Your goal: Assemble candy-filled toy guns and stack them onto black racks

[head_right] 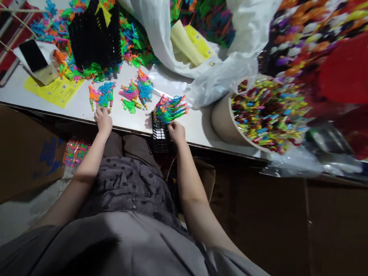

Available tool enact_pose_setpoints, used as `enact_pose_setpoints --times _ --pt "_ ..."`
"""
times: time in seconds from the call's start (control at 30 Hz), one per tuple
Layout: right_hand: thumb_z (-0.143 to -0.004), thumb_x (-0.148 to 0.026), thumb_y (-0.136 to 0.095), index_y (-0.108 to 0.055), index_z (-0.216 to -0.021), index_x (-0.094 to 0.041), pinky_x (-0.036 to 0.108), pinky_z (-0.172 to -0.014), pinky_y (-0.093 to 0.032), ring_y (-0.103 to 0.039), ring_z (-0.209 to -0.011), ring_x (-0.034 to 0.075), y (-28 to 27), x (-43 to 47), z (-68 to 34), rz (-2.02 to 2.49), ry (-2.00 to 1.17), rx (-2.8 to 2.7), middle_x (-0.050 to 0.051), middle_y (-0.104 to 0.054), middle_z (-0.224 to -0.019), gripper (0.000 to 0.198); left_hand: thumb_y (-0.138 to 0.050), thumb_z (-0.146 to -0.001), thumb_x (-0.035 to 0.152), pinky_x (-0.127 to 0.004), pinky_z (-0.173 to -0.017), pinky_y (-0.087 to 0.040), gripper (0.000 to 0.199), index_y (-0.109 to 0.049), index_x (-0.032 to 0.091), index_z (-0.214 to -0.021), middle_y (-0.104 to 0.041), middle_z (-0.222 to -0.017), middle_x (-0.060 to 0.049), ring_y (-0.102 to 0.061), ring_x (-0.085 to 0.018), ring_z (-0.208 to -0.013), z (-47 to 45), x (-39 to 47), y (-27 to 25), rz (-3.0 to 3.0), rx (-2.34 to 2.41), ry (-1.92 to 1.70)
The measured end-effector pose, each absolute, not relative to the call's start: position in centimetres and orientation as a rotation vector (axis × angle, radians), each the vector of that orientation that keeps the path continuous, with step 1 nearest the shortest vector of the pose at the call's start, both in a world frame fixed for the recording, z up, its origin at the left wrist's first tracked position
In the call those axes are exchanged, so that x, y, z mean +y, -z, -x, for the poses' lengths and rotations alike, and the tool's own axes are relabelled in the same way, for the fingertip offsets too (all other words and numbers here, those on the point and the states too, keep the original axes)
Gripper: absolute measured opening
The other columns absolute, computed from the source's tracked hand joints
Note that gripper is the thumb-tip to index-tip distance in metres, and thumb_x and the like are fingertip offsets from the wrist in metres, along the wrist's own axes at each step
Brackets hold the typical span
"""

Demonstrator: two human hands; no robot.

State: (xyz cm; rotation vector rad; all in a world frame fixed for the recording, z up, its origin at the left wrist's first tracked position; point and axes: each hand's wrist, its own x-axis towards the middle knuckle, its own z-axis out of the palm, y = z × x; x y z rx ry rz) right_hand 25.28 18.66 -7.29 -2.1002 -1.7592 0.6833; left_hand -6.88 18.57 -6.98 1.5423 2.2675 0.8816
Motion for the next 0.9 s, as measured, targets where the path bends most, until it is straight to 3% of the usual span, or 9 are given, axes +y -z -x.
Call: enact_pose_setpoints --times 0.37,0.57,0.9 --pt "-0.080 -0.043 -0.042 -0.055 -0.071 -0.018 0.027 -0.064 -0.043 -0.053 -0.063 0.015 6.0 10.8 -25.6 1.953 -0.741 -1.505 0.002 -0.058 -0.063 0.029 -0.038 -0.078 0.002 -0.045 -0.103 -0.035 0.028 -0.054 0.019 -0.095 -0.054 -0.111 -0.012 -0.047 -0.026 -0.115 9.2 17.5 7.4 -1.548 2.183 -1.009" --pt "-0.082 -0.041 -0.042 -0.057 -0.073 -0.019 0.027 -0.067 -0.045 -0.059 -0.071 0.016 6.7 8.4 -20.7 1.664 -0.844 -1.750 0.005 -0.064 -0.075 0.028 -0.039 -0.078 0.002 -0.040 -0.104 -0.034 0.024 -0.051 0.018 -0.091 -0.054 -0.106 -0.011 -0.048 -0.023 -0.111 7.8 16.3 7.4 -1.413 2.275 -1.174" --pt "-0.087 -0.034 -0.042 -0.058 -0.074 -0.019 0.026 -0.069 -0.044 -0.057 -0.071 0.016 6.3 7.7 -16.1 1.354 -0.930 -1.986 0.005 -0.062 -0.072 0.026 -0.037 -0.085 0.006 -0.029 -0.103 -0.037 0.019 -0.042 0.019 -0.097 -0.051 -0.108 -0.008 -0.049 -0.015 -0.111 9.4 18.2 6.4 -1.221 2.188 -1.470"
